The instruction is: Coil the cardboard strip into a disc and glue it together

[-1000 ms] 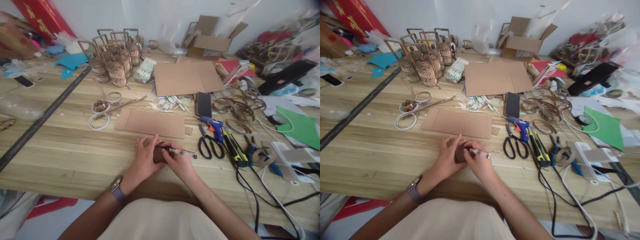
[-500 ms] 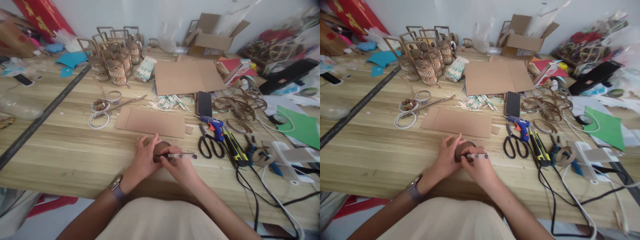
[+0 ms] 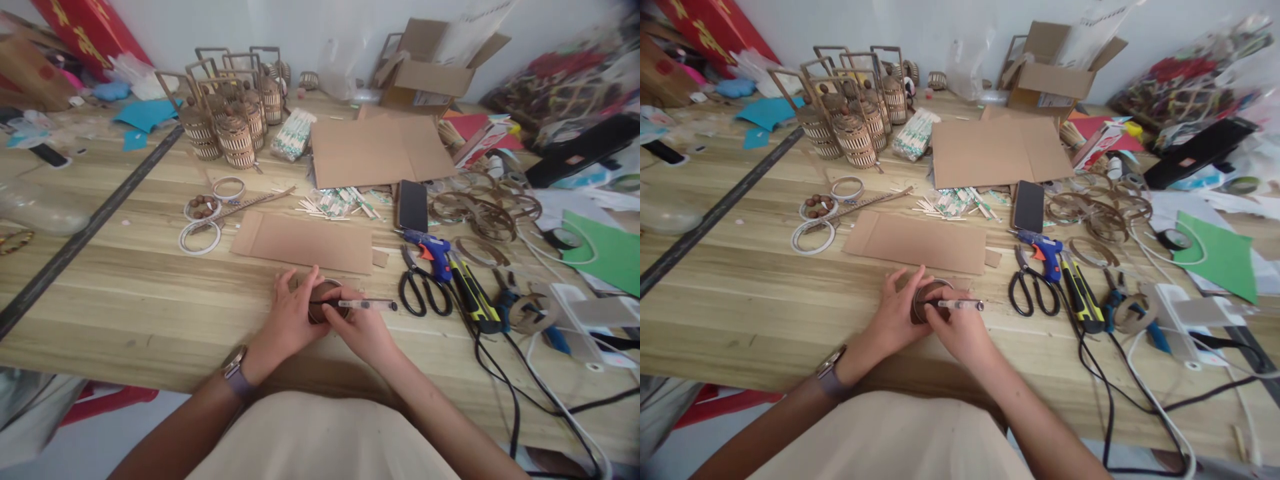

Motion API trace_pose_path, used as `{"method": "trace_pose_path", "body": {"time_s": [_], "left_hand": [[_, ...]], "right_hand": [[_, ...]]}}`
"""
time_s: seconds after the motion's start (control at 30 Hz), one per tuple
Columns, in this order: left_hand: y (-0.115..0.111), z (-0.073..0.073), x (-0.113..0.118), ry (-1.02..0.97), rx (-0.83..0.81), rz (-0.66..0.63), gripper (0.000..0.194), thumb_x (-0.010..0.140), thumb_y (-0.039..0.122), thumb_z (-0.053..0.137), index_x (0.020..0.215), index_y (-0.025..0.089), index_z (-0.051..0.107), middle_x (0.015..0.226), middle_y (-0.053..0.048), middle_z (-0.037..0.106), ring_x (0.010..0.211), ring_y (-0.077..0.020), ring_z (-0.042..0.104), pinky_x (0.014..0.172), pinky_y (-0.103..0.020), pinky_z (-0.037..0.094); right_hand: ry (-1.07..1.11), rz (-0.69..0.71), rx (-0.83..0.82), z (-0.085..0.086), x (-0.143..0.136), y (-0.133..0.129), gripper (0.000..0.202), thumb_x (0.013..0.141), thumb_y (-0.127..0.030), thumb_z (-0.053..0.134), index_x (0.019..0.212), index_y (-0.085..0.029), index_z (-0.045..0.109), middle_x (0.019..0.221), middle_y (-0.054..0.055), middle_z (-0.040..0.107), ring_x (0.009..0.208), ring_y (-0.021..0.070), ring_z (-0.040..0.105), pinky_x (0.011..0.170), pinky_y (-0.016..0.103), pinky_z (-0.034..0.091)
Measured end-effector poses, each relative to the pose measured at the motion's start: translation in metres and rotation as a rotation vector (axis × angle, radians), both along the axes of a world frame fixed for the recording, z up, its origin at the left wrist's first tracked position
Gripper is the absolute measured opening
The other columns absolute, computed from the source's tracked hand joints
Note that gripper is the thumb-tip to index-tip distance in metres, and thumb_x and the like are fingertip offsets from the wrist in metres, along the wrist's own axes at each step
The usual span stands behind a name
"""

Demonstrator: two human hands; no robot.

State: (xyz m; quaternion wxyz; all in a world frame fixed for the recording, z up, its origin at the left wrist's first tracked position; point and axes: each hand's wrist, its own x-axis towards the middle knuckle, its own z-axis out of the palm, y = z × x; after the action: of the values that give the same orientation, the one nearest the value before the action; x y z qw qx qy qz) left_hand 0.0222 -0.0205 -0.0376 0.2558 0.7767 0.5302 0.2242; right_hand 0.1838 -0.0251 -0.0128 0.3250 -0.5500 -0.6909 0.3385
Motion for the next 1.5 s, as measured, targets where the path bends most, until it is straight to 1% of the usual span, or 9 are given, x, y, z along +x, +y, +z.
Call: {"method": "trace_pose_path", "body": {"time_s": [0.2,0.3,0.87,0.97,1.07,1.2,1.3,1.4,1.5], "left_hand": [[-0.002,0.002,0.0,0.039,0.005,-0.008,0.098,0.07,0.033,0.077,0.153,0.017,0.027,0.138,-0.011,0.063,0.145,-0.0418,0.022,0.117,-0.066,0.01],[-0.002,0.003,0.0,0.059,0.002,-0.013,0.098,0.07,0.035,0.078,0.152,0.015,0.028,0.14,-0.011,0.062,0.144,-0.0432,0.022,0.117,-0.065,0.008],[-0.002,0.005,-0.001,0.099,-0.007,-0.011,0.102,0.07,0.041,0.08,0.154,0.022,0.025,0.14,-0.008,0.06,0.144,-0.0459,0.023,0.117,-0.069,0.004],[-0.002,0.007,-0.001,0.097,-0.02,-0.012,0.102,0.071,0.04,0.079,0.154,0.02,0.025,0.139,-0.009,0.061,0.144,-0.0451,0.022,0.117,-0.069,0.003],[-0.001,0.008,0.0,0.076,-0.038,-0.013,0.101,0.071,0.038,0.08,0.154,0.022,0.025,0.139,-0.008,0.061,0.144,-0.045,0.022,0.117,-0.069,0.004],[-0.002,0.007,0.0,0.061,-0.039,-0.015,0.102,0.07,0.037,0.081,0.154,0.022,0.024,0.141,-0.008,0.06,0.144,-0.0447,0.022,0.116,-0.068,0.008],[-0.002,0.003,-0.001,0.06,0.007,-0.018,0.103,0.071,0.037,0.082,0.154,0.021,0.023,0.14,-0.008,0.061,0.143,-0.045,0.024,0.116,-0.069,0.007],[-0.003,0.0,-0.001,0.057,0.067,-0.027,0.103,0.071,0.037,0.083,0.154,0.02,0.023,0.139,-0.009,0.061,0.142,-0.0449,0.025,0.115,-0.069,0.009],[-0.004,-0.001,-0.001,0.057,0.097,-0.033,0.103,0.072,0.036,0.082,0.154,0.019,0.023,0.139,-0.011,0.061,0.142,-0.0444,0.026,0.114,-0.069,0.012]], "right_hand": [[0.051,0.04,-0.2,0.016,0.006,0.0,0.009,0.08,-0.027,0.055,0.08,-0.023,0.064,0.07,0.0,0.069,0.058,0.0165,0.063,0.051,0.027,0.047],[0.043,0.074,-0.259,0.023,0.011,0.005,0.006,0.078,-0.025,0.056,0.077,-0.023,0.062,0.061,-0.003,0.065,0.05,0.0141,0.057,0.046,0.025,0.041],[-0.278,0.41,-0.247,0.04,0.028,0.056,0.016,0.067,-0.012,0.056,0.058,-0.022,0.065,0.045,-0.005,0.055,0.042,0.012,0.045,0.046,0.026,0.03],[-0.275,0.421,-0.223,0.052,0.04,0.06,0.014,0.07,-0.014,0.057,0.067,-0.023,0.067,0.052,-0.004,0.06,0.047,0.014,0.051,0.049,0.026,0.036],[-0.159,0.374,-0.14,0.059,0.056,0.055,0.017,0.084,-0.026,0.054,0.087,-0.024,0.07,0.075,0.0,0.072,0.066,0.0182,0.065,0.061,0.028,0.048],[-0.151,0.326,0.112,0.04,0.068,0.035,0.017,0.092,-0.03,0.054,0.098,-0.025,0.069,0.099,0.005,0.075,0.094,0.0229,0.07,0.084,0.036,0.053],[-0.245,0.306,0.252,0.012,0.066,0.018,0.027,0.081,-0.032,0.074,0.106,-0.026,0.066,0.117,0.01,0.073,0.116,0.0314,0.064,0.097,0.048,0.049],[-0.35,0.278,0.302,-0.01,0.061,0.008,0.037,0.078,-0.028,0.077,0.111,-0.024,0.06,0.124,0.013,0.07,0.123,0.0341,0.06,0.097,0.052,0.048],[-0.406,0.253,0.341,-0.019,0.059,0.006,0.039,0.078,-0.024,0.077,0.111,-0.023,0.056,0.127,0.013,0.069,0.123,0.0337,0.06,0.095,0.05,0.049]]}}
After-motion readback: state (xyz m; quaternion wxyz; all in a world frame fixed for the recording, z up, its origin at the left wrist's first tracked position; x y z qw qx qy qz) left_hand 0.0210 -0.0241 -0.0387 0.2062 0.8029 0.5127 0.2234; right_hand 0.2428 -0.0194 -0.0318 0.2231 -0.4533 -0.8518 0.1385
